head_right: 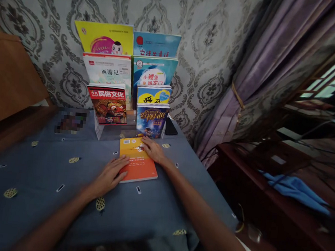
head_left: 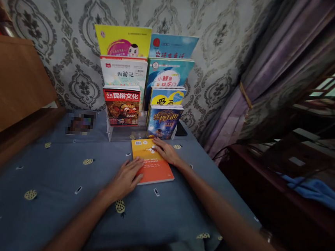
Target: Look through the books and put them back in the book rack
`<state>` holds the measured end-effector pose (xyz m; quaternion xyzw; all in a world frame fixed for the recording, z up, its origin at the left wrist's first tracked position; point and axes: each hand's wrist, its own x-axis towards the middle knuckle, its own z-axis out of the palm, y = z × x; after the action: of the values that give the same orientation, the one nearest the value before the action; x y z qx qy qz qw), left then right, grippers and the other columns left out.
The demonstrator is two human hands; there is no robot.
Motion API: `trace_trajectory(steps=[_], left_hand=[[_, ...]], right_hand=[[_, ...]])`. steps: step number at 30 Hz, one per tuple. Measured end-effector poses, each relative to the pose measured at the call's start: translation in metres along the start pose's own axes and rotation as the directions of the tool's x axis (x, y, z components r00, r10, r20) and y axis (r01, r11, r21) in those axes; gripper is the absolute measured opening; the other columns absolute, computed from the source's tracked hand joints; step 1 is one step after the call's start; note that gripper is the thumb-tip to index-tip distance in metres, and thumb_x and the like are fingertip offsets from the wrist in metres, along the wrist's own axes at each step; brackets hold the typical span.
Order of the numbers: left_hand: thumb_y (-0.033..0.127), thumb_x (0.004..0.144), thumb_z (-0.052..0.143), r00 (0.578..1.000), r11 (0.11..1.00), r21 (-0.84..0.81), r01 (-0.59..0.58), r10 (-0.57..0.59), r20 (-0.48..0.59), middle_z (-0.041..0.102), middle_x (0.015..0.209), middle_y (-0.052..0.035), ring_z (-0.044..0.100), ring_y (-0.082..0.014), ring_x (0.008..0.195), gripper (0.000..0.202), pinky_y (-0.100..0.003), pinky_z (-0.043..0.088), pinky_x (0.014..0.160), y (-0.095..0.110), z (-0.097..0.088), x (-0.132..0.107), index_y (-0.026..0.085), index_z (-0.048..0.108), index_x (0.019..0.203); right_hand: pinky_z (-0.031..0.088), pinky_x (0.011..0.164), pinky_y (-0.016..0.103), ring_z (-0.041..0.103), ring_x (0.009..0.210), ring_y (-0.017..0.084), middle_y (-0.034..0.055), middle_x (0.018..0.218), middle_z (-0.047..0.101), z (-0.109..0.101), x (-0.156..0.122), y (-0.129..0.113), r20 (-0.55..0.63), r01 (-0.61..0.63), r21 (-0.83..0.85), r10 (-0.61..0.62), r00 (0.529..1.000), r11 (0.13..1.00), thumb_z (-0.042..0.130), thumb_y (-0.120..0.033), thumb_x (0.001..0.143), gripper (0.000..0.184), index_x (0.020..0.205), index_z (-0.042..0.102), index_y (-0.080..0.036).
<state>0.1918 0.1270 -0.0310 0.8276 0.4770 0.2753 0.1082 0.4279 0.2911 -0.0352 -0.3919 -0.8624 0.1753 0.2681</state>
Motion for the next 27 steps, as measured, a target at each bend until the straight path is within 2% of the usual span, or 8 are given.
trace_trajectory(steps=[4,7,10,13,17,20,25,27], left_hand=[[0.037,0.101,0.044,0.999,0.999,0.034,0.022,-0.023,0.041,0.051,0.152,-0.0093,0.043,-0.0239,0.145,0.045,-0.052,0.032,0.121,0.000,-0.004,0.001,0.024,0.051,0.144],[0.040,0.101,0.044,0.995,0.996,0.078,0.033,-0.041,0.095,0.049,0.154,-0.0101,0.042,-0.0250,0.145,0.047,-0.054,0.027,0.122,-0.004,-0.007,0.014,0.024,0.051,0.145],[0.041,0.100,0.045,0.985,0.988,0.141,0.060,-0.081,0.151,0.045,0.156,-0.0117,0.038,-0.0269,0.147,0.049,-0.056,0.025,0.122,-0.010,-0.008,0.044,0.021,0.051,0.145],[0.037,0.099,0.047,0.973,0.972,0.209,0.110,-0.148,0.175,0.041,0.158,-0.0151,0.036,-0.0279,0.149,0.051,-0.054,0.026,0.122,-0.012,-0.003,0.082,0.015,0.050,0.145],[0.035,0.101,0.042,0.974,0.970,0.230,0.075,-0.121,0.191,0.042,0.158,-0.0138,0.034,-0.0272,0.150,0.048,-0.056,0.025,0.121,-0.001,0.012,0.114,0.018,0.049,0.145],[0.034,0.102,0.040,0.971,0.980,0.198,-0.028,-0.020,0.238,0.045,0.157,-0.0098,0.033,-0.0247,0.150,0.047,-0.056,0.020,0.123,0.018,0.021,0.110,0.023,0.049,0.146],[0.036,0.104,0.036,0.940,0.984,0.117,-0.134,0.089,0.331,0.045,0.157,-0.0070,0.031,-0.0212,0.151,0.046,-0.051,0.021,0.124,0.055,0.019,0.069,0.024,0.049,0.147],[0.036,0.105,0.036,0.930,0.983,0.087,-0.160,0.121,0.348,0.044,0.157,-0.0060,0.030,-0.0199,0.152,0.046,-0.050,0.021,0.125,0.066,0.017,0.055,0.025,0.047,0.148]], right_hand=[[0.035,0.119,0.049,0.045,0.142,0.026,0.0102,0.148,0.056,0.002,-0.003,0.000,-0.041,-0.009,0.058,0.012,0.999,0.998,0.043,-0.036,0.099,0.045,0.137,0.061,-0.019],[0.035,0.120,0.048,0.046,0.142,0.024,0.0074,0.148,0.056,0.000,-0.004,0.000,-0.035,-0.032,0.092,0.036,0.999,0.995,0.040,-0.035,0.100,0.045,0.139,0.059,-0.021],[0.036,0.119,0.047,0.048,0.141,0.023,0.0042,0.150,0.054,-0.002,-0.004,0.001,-0.013,-0.078,0.125,0.080,0.997,0.989,0.038,-0.034,0.101,0.046,0.144,0.054,-0.025],[0.037,0.118,0.046,0.051,0.138,0.022,0.0041,0.149,0.055,-0.003,-0.003,0.001,-0.009,-0.100,0.163,0.103,0.995,0.982,0.035,-0.034,0.103,0.046,0.144,0.054,-0.025],[0.039,0.116,0.044,0.054,0.136,0.022,0.0050,0.147,0.057,-0.003,-0.003,-0.003,-0.029,-0.096,0.200,0.104,0.994,0.975,0.035,-0.034,0.103,0.047,0.145,0.053,-0.024],[0.040,0.115,0.042,0.055,0.134,0.021,0.0047,0.146,0.059,-0.004,-0.002,-0.008,-0.037,-0.099,0.195,0.108,0.993,0.976,0.033,-0.034,0.104,0.047,0.145,0.052,-0.024],[0.043,0.112,0.037,0.057,0.131,0.020,0.0056,0.144,0.060,-0.006,0.002,-0.014,-0.021,-0.160,0.155,0.165,0.986,0.975,0.031,-0.031,0.104,0.046,0.143,0.054,-0.020],[0.044,0.111,0.039,0.059,0.129,0.022,0.0065,0.143,0.062,-0.006,0.002,-0.015,-0.022,-0.166,0.164,0.172,0.985,0.972,0.032,-0.030,0.104,0.046,0.142,0.055,-0.019]])
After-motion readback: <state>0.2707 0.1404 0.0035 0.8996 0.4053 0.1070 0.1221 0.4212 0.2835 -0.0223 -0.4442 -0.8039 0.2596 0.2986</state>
